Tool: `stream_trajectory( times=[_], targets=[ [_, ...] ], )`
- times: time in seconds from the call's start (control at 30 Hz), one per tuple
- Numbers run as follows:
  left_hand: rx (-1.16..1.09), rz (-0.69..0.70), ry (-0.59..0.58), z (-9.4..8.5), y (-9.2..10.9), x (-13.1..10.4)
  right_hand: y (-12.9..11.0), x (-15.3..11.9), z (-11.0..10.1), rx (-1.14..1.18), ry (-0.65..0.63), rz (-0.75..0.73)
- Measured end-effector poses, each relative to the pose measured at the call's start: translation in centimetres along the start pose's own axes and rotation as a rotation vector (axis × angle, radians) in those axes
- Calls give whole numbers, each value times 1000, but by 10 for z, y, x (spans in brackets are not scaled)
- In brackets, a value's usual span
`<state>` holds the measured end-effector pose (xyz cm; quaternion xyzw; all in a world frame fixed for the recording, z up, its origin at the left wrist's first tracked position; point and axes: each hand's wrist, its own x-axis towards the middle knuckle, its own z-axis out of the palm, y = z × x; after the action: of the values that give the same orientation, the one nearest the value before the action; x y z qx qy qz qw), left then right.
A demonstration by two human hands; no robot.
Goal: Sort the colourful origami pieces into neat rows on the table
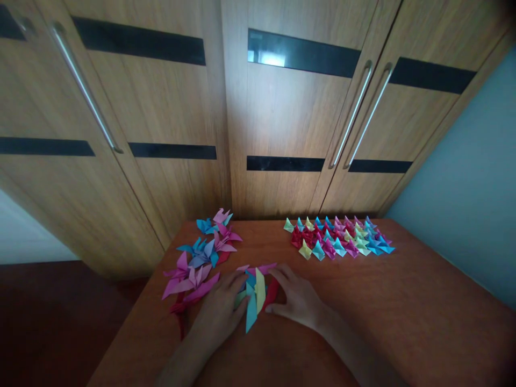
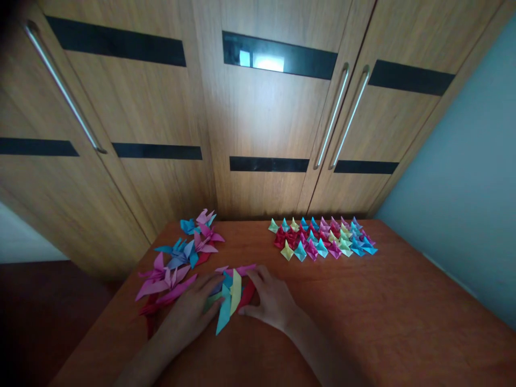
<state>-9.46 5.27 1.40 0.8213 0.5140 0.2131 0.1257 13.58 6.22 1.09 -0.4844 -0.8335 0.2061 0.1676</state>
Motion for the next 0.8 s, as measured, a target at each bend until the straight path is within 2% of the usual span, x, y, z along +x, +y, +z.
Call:
stream_trajectory(
  times=[0.2, 0.37, 0.57, 0.8],
  targets=[
    [28, 2, -19, 1, 0, -4, 4, 20, 5, -51, 27, 34],
    [65, -2, -73, 6, 3, -7, 4, 18, 9, -25, 75, 44],
    [43, 15, -21, 9, 0, -3, 8, 9, 8, 112, 119, 71],
    [14, 38, 14, 8, -1, 1, 19, 10, 10, 271, 95, 56]
  ],
)
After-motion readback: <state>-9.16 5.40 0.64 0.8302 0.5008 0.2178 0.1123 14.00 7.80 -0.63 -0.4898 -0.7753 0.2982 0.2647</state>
